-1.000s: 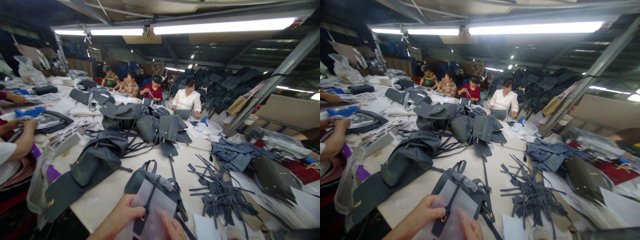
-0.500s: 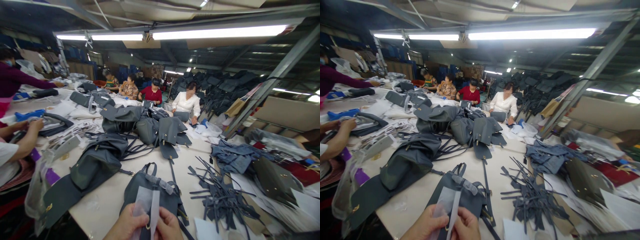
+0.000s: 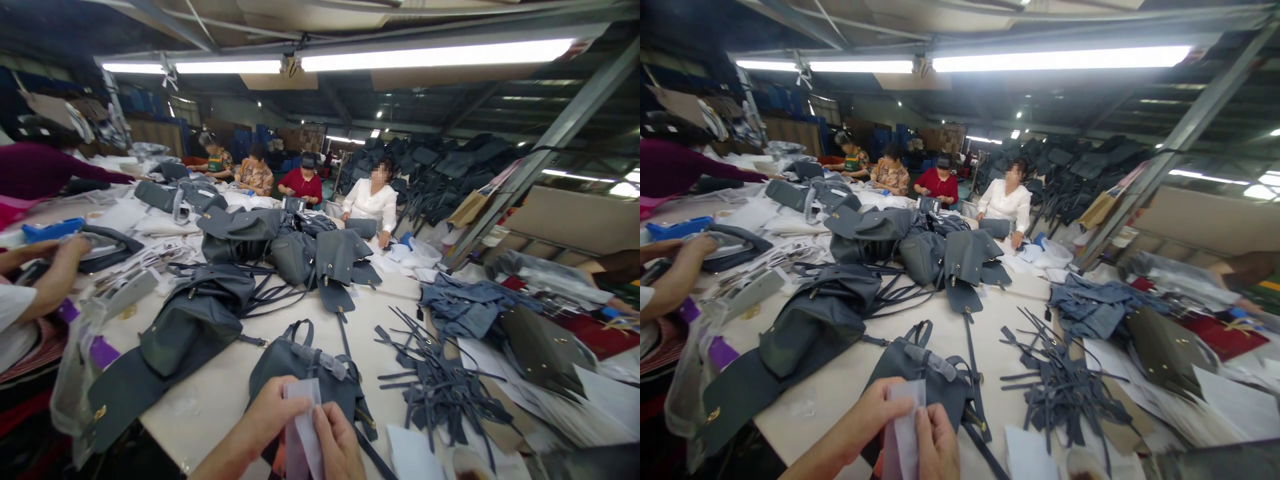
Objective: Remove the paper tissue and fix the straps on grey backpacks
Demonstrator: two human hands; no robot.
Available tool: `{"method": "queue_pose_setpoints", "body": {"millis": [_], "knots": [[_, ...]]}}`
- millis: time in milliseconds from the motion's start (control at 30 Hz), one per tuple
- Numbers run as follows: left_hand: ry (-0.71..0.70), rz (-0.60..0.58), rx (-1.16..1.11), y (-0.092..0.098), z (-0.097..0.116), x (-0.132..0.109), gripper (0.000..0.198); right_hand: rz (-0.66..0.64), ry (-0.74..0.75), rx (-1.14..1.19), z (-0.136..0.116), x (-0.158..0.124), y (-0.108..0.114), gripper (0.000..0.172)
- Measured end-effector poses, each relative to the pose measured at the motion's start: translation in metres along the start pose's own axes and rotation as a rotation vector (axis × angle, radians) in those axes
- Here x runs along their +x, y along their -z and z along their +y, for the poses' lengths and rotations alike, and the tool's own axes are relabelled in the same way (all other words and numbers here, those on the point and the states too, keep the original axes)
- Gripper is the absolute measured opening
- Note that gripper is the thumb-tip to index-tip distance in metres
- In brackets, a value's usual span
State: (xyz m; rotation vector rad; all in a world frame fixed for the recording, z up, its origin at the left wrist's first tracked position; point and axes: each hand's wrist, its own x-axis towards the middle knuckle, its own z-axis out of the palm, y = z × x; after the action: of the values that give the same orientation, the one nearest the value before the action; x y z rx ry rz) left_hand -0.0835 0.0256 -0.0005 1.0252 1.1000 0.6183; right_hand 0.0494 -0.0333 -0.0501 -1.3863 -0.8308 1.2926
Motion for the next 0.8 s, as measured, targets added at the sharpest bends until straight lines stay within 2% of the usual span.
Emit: {"method": "queue_pose_setpoints", "body": {"millis": [100, 167, 267, 433, 567, 667, 800], "knots": [[-0.012, 0.057, 0.008, -0.004, -0.005, 0.012, 0.023, -0.190, -0.088, 0.253, 0.007, -0.001, 0.000, 0.055], [-0.029, 0.071, 0.003, -0.005, -0.007, 0.015, 0.017, -0.231, -0.106, 0.302, 0.010, 0.000, 0.003, 0.063], [-0.056, 0.115, -0.026, -0.006, -0.009, 0.013, 0.015, -0.202, -0.094, 0.166, 0.012, 0.001, 0.007, 0.052], [0.029, 0.124, -0.135, -0.011, -0.014, 0.009, 0.014, -0.193, -0.058, 0.006, 0.016, 0.000, 0.008, 0.036], [0.010, 0.161, -0.181, -0.012, -0.014, 0.009, 0.010, -0.240, -0.066, 0.017, 0.013, -0.004, 0.008, 0.041], [0.018, 0.135, -0.219, -0.012, -0.010, 0.009, 0.010, -0.273, -0.117, 0.008, 0.001, -0.004, 0.009, 0.047], [0.058, 0.088, -0.267, -0.012, -0.005, 0.008, 0.015, -0.161, -0.068, -0.119, -0.014, 0.003, 0.004, 0.041]]}}
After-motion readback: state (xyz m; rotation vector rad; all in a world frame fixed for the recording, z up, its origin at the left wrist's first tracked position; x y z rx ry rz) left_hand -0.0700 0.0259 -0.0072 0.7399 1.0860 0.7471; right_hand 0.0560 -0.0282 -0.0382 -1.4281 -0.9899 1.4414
